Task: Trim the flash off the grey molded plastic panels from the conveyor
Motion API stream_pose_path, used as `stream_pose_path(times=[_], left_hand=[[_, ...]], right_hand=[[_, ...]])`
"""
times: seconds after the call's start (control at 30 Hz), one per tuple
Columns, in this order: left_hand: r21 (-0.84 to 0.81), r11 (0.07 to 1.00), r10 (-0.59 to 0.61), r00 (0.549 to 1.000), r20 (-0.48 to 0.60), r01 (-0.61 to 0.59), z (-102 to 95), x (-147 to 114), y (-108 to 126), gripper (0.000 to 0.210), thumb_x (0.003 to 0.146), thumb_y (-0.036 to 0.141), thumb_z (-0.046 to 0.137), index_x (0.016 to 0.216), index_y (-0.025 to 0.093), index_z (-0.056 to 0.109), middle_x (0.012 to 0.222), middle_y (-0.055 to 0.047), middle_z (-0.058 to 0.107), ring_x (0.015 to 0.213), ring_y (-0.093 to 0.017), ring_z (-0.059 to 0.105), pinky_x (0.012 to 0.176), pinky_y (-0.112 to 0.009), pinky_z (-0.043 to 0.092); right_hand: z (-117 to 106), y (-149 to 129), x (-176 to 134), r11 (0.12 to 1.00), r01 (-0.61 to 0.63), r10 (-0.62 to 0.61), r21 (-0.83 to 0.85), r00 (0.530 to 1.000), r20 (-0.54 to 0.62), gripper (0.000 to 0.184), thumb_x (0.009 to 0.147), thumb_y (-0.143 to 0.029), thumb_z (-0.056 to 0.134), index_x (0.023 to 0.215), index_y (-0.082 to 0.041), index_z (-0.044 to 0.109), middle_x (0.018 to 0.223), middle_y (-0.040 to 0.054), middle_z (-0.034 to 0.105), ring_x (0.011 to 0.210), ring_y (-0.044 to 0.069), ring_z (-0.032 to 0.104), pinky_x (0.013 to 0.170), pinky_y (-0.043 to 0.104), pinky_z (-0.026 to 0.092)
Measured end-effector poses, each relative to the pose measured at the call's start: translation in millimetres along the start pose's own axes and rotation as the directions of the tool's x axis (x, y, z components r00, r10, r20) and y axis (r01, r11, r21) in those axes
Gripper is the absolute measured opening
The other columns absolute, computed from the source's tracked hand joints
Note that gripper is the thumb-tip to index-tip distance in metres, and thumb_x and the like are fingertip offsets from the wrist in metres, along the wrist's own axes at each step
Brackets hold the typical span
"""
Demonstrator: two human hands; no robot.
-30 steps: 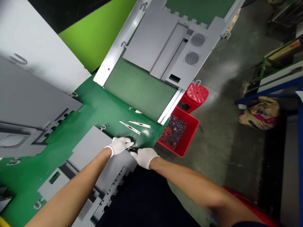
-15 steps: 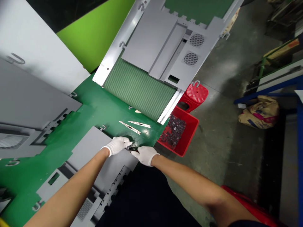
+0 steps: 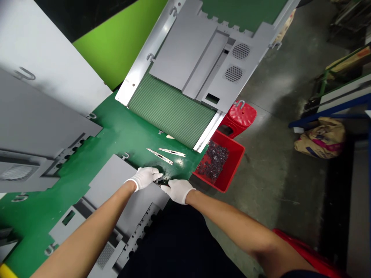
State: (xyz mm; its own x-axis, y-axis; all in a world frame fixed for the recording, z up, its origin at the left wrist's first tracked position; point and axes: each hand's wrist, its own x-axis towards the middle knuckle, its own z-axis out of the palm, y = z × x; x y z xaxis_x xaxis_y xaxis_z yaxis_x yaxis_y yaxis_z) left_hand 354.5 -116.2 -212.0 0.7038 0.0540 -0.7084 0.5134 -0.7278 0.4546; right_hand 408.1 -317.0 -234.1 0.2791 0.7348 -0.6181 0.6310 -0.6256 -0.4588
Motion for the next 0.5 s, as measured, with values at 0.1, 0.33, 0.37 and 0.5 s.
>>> stream_pose_path(times=[0.1,0.33,0.37,0.5], left_hand=[[0.031,0.999,-0.022,0.999,0.025,0.022,1.4,5,1,0.043,0.088,0.056,0.045,0.066,0.02,0.054,0.073,-0.003,0.064,0.075,-0.022,0.057,0.089,-0.043,0.035],[0.035,0.999,-0.034,0.997,0.069,0.032,1.1,8,4,0.043,0.084,0.058,0.049,0.062,0.02,0.053,0.067,-0.002,0.061,0.071,-0.022,0.056,0.087,-0.042,0.036],[0.032,0.999,-0.039,0.996,0.075,0.036,1.1,9,4,0.043,0.083,0.058,0.049,0.062,0.021,0.053,0.066,-0.002,0.061,0.071,-0.022,0.056,0.086,-0.041,0.037],[0.015,0.998,-0.064,0.995,0.076,0.063,2.4,14,2,0.042,0.083,0.058,0.051,0.061,0.022,0.053,0.066,-0.003,0.061,0.071,-0.022,0.057,0.078,-0.035,0.039]], right_hand=[[-1,0,2,0.999,0.021,-0.022,0.048,0.999,0.032,0.072,0.097,-0.069,0.012,0.101,-0.019,0.065,0.104,0.0133,0.071,0.096,0.027,0.067,0.081,0.035,0.046],[1,-4,2,0.999,0.024,-0.025,0.025,0.998,0.059,0.071,0.097,-0.068,0.015,0.104,-0.02,0.067,0.103,0.0132,0.072,0.099,0.028,0.068,0.082,0.037,0.047],[1,-6,1,1.0,0.018,-0.018,0.011,0.997,0.07,0.067,0.098,-0.066,0.018,0.109,-0.021,0.066,0.106,0.0134,0.072,0.1,0.028,0.067,0.084,0.037,0.047],[-1,-11,-6,1.0,-0.013,0.012,0.005,0.991,0.134,0.058,0.098,-0.062,0.028,0.12,-0.022,0.063,0.112,0.015,0.071,0.104,0.029,0.066,0.085,0.039,0.047]])
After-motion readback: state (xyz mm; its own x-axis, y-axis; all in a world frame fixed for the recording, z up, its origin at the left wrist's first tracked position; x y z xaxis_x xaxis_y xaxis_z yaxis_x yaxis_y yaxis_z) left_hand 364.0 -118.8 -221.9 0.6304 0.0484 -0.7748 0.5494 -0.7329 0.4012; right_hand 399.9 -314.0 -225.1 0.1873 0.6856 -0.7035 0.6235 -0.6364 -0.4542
